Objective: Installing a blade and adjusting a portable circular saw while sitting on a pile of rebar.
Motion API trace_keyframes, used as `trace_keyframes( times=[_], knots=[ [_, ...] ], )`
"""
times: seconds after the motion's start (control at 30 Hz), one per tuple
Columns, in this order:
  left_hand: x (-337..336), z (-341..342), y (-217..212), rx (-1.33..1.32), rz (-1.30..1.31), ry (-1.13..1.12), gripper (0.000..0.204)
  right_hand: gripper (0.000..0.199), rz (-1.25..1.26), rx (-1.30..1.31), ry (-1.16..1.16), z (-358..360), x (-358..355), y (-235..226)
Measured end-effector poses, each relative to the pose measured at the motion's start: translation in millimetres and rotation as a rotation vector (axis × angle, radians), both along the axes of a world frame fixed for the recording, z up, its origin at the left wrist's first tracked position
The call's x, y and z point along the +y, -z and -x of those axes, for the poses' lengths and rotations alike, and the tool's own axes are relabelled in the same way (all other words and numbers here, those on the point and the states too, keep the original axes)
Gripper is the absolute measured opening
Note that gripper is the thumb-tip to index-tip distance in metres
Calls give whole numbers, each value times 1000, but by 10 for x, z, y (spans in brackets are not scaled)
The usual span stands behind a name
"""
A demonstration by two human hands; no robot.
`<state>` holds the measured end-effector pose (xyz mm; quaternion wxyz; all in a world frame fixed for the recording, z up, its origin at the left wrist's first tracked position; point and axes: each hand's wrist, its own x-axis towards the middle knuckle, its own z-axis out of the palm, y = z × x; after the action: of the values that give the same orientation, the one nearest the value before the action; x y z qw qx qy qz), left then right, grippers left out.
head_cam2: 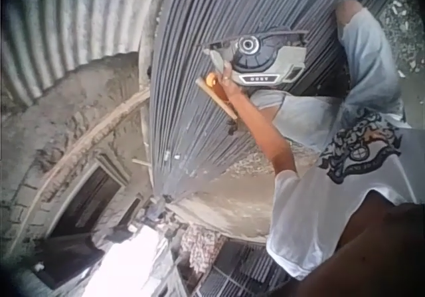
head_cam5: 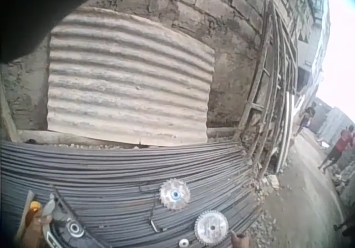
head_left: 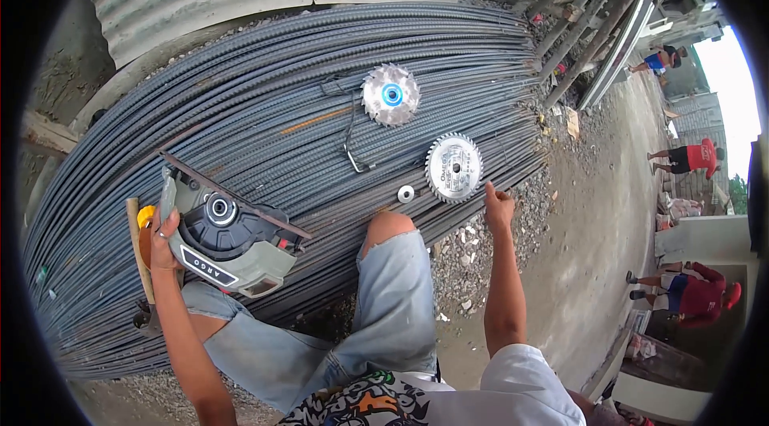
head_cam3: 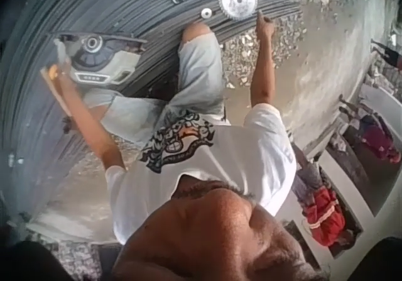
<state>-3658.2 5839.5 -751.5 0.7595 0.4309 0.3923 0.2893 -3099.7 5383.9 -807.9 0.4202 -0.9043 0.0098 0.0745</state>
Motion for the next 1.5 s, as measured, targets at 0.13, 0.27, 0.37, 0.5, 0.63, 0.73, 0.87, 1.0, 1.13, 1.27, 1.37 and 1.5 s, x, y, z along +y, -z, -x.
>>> trace_keyframes(
  times=[0.13,0.27,0.37,0.5,0.63,0.73,0.87,1.0,1.13,1.27,1.37,1.5],
  knots=[
    [28,185,-24,72,-46,-35,65,45,-150,410,0,308,305,80],
    [64,199,78,66,-56,-32,65,35,-286,533,131,396,383,161],
    [95,154,41,46,-58,-6,65,34,-409,594,170,342,408,269],
    [86,59,38,4,-47,5,60,24,-705,646,108,296,377,220],
    [79,32,30,-23,-33,47,55,23,-809,563,110,401,347,104],
    [48,73,-69,-43,-65,47,55,23,-906,542,-4,608,431,-70],
    [-22,89,-237,-32,-47,30,55,18,-927,468,-170,774,828,-418],
    [-47,-175,-260,-68,-51,69,51,17,-857,540,-295,989,1483,-1002],
    [-79,-229,-388,-143,-45,108,51,15,-789,683,-538,1220,2200,-988],
    [-81,-166,-420,-145,-75,120,48,16,-736,746,-581,1472,2703,-846],
    [-69,-184,-385,-134,-95,95,46,17,-728,801,-686,1547,2909,-748],
    [-61,-149,-381,-88,-106,112,48,18,-659,825,-740,1775,3194,-806]
  ],
)
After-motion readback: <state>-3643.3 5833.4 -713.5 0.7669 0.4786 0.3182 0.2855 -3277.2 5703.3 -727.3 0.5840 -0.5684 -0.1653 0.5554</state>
